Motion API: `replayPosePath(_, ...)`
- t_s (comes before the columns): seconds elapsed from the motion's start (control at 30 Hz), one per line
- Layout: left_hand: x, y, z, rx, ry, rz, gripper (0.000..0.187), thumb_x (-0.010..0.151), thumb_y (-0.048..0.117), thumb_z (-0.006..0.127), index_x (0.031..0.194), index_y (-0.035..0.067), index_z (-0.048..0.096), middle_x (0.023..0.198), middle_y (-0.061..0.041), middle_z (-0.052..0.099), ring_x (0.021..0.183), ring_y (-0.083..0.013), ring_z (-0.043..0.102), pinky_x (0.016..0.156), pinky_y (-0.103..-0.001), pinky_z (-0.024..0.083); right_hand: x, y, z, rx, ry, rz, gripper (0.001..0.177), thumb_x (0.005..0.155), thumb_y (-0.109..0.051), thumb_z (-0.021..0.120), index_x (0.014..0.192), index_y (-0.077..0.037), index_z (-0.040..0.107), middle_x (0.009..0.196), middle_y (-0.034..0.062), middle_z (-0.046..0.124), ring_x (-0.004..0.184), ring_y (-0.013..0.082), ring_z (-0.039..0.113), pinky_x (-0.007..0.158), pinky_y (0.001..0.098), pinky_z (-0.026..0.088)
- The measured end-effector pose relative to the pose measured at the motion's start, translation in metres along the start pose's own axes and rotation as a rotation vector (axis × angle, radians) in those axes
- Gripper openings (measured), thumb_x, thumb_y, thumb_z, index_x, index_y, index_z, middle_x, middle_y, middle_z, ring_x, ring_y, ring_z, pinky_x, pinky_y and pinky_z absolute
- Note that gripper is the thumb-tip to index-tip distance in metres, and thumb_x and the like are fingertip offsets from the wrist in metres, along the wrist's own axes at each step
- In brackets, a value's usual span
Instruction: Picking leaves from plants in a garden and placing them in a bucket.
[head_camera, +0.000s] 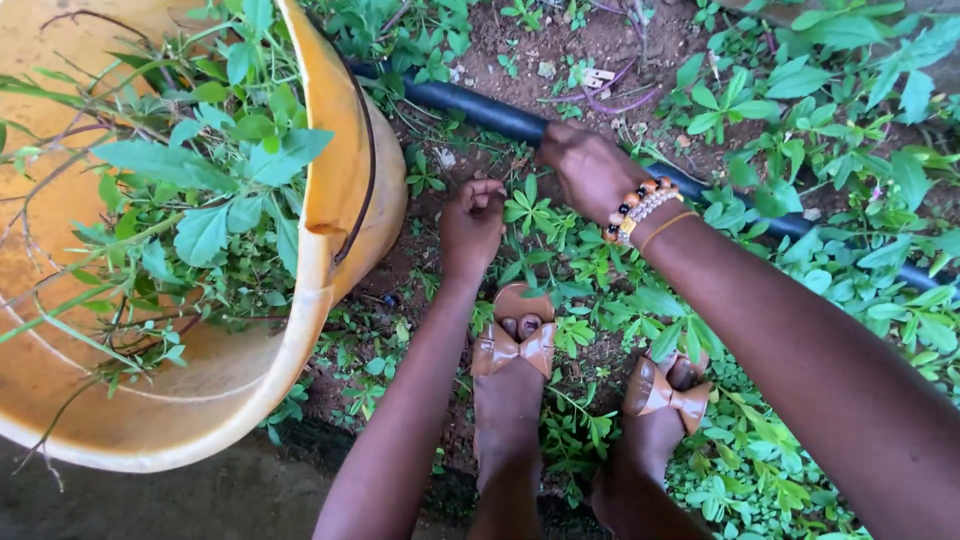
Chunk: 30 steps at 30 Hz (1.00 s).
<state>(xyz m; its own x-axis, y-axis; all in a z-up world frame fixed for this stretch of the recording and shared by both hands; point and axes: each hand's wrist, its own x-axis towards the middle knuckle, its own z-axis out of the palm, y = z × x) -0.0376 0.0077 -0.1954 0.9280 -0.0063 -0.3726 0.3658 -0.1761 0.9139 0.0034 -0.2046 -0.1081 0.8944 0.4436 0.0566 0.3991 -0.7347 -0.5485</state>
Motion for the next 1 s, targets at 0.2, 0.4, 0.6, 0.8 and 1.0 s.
replayPosePath(0.2,0.009,-0.002,-0.002,-0.031,-0.032,0.057,0.013,0.096,0.008,0.064,0.108,0.004,0.068,0.081,-0.003,0.073,0.059,-0.0091,0.065,0.057,-0.025,0.053,0.008,0.000,-0.006,0.029,-0.061,0.050,0.028,0.070,0.002,0.071,0.098,0.001,0.074,0.096,0.0186,0.067,0.096,0.0381,0.065,0.087,0.0464,0.056)
replayPosePath(0.4,0.026,0.042,0.012,0.005,0.169,0.153,0.019,0.095,0.012,0.072,0.111,0.004,0.067,0.081,-0.005,0.071,0.061,-0.0090,0.065,0.056,-0.026,0.054,0.009,0.020,0.009,0.171,0.000,0.115,0.023,0.081,0.011,0.060,0.093,-0.003,0.075,0.093,0.0145,0.070,0.089,0.0334,0.070,0.080,0.0436,0.057)
replayPosePath(0.6,0.035,0.077,0.009,0.096,0.291,0.041,0.037,0.083,0.018,0.080,0.112,0.004,0.061,0.064,-0.002,0.067,0.048,-0.0120,0.063,0.048,-0.030,0.049,0.013,0.015,0.006,0.242,-0.012,0.190,0.021,0.082,0.011,0.059,0.090,-0.004,0.073,0.091,0.0148,0.068,0.080,0.0325,0.070,0.072,0.0433,0.056)
replayPosePath(0.8,0.037,0.062,-0.001,0.388,0.287,0.265,0.022,0.081,0.015,0.084,0.099,0.007,0.076,0.057,-0.004,0.062,0.050,-0.0144,0.057,0.053,-0.034,0.046,0.013,0.013,0.007,0.279,0.002,0.219,0.021,0.083,0.011,0.059,0.089,-0.004,0.072,0.092,0.0145,0.068,0.081,0.0312,0.070,0.072,0.0419,0.056)
replayPosePath(1.0,0.041,0.038,-0.008,0.407,0.260,0.226,0.010,0.087,0.012,0.079,0.093,0.006,0.075,0.062,-0.001,0.064,0.053,-0.0123,0.060,0.053,-0.031,0.047,0.014,0.015,0.010,0.312,0.019,0.220,0.020,0.082,0.010,0.059,0.089,-0.004,0.072,0.092,0.0140,0.069,0.082,0.0286,0.071,0.074,0.0403,0.056)
